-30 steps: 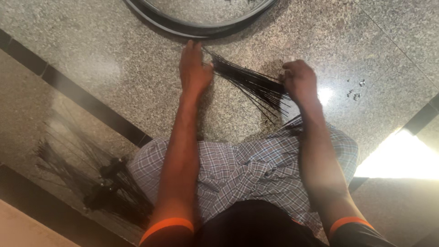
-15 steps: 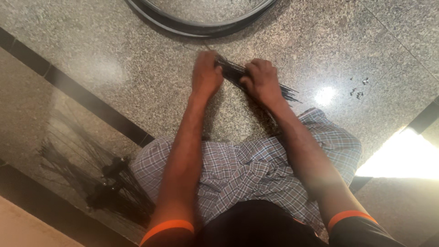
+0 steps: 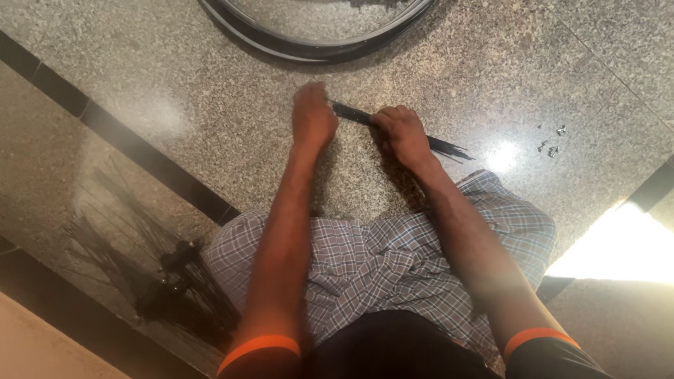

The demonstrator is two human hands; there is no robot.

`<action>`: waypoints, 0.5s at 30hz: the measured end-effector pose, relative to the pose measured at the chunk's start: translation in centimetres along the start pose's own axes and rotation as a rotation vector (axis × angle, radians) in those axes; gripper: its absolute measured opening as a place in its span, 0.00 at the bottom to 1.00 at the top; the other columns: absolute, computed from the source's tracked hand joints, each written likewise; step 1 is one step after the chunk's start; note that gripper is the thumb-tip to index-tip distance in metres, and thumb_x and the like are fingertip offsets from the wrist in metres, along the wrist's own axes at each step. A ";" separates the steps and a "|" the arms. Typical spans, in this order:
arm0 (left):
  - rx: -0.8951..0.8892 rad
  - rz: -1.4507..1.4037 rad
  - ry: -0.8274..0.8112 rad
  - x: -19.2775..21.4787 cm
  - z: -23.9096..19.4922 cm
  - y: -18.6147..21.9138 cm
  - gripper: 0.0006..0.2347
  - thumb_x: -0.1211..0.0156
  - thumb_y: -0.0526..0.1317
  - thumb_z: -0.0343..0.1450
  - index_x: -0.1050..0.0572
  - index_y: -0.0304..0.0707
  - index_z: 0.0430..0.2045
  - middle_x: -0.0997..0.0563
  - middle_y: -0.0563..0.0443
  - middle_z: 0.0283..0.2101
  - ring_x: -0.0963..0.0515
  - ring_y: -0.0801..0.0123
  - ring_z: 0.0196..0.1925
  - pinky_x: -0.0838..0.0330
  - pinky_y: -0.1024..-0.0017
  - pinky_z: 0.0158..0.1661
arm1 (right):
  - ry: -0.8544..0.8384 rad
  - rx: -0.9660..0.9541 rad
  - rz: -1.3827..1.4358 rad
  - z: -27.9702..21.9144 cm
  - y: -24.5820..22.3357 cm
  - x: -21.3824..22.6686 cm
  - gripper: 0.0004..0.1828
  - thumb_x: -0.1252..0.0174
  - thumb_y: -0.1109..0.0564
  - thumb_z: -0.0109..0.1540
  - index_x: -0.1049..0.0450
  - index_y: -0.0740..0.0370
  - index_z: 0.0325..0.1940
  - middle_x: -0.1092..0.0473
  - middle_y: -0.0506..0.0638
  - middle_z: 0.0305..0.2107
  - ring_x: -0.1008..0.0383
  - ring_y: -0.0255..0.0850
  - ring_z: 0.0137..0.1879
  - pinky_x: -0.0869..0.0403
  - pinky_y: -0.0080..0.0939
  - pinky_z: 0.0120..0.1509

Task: The person sits on the floor and installs bicycle spokes into a wheel hub. They pick up individual spokes, insert them into the hub, and arrange them around the hub body.

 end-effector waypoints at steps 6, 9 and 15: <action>0.219 -0.301 0.153 2.4 0.5 -0.7 0.19 0.53 0.23 0.67 0.28 0.26 0.53 0.29 0.32 0.57 0.27 0.45 0.60 0.30 0.56 0.60 | 0.003 -0.007 0.002 -0.1 0.1 -0.1 0.08 0.36 0.65 0.62 0.23 0.61 0.45 0.26 0.51 0.36 0.29 0.46 0.40 0.29 0.49 0.47; 0.101 0.017 0.035 2.4 0.6 -0.5 0.15 0.51 0.24 0.68 0.25 0.26 0.48 0.24 0.33 0.53 0.27 0.44 0.59 0.31 0.53 0.60 | -0.002 0.007 -0.008 0.0 0.4 -0.1 0.11 0.37 0.66 0.60 0.23 0.62 0.47 0.26 0.52 0.39 0.28 0.48 0.44 0.28 0.49 0.50; 0.005 -0.224 0.164 0.3 0.1 -0.6 0.12 0.43 0.29 0.69 0.24 0.27 0.46 0.24 0.32 0.50 0.26 0.43 0.55 0.32 0.50 0.56 | 0.009 0.039 -0.028 -0.2 0.3 0.1 0.13 0.36 0.66 0.58 0.23 0.63 0.47 0.26 0.53 0.39 0.29 0.51 0.44 0.29 0.51 0.49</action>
Point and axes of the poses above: each hand's wrist, its own z-axis towards the middle knuckle, its own x-axis out of the back of the hand, y = z × x, the point moved 1 cm from there along z, towards the middle knuckle
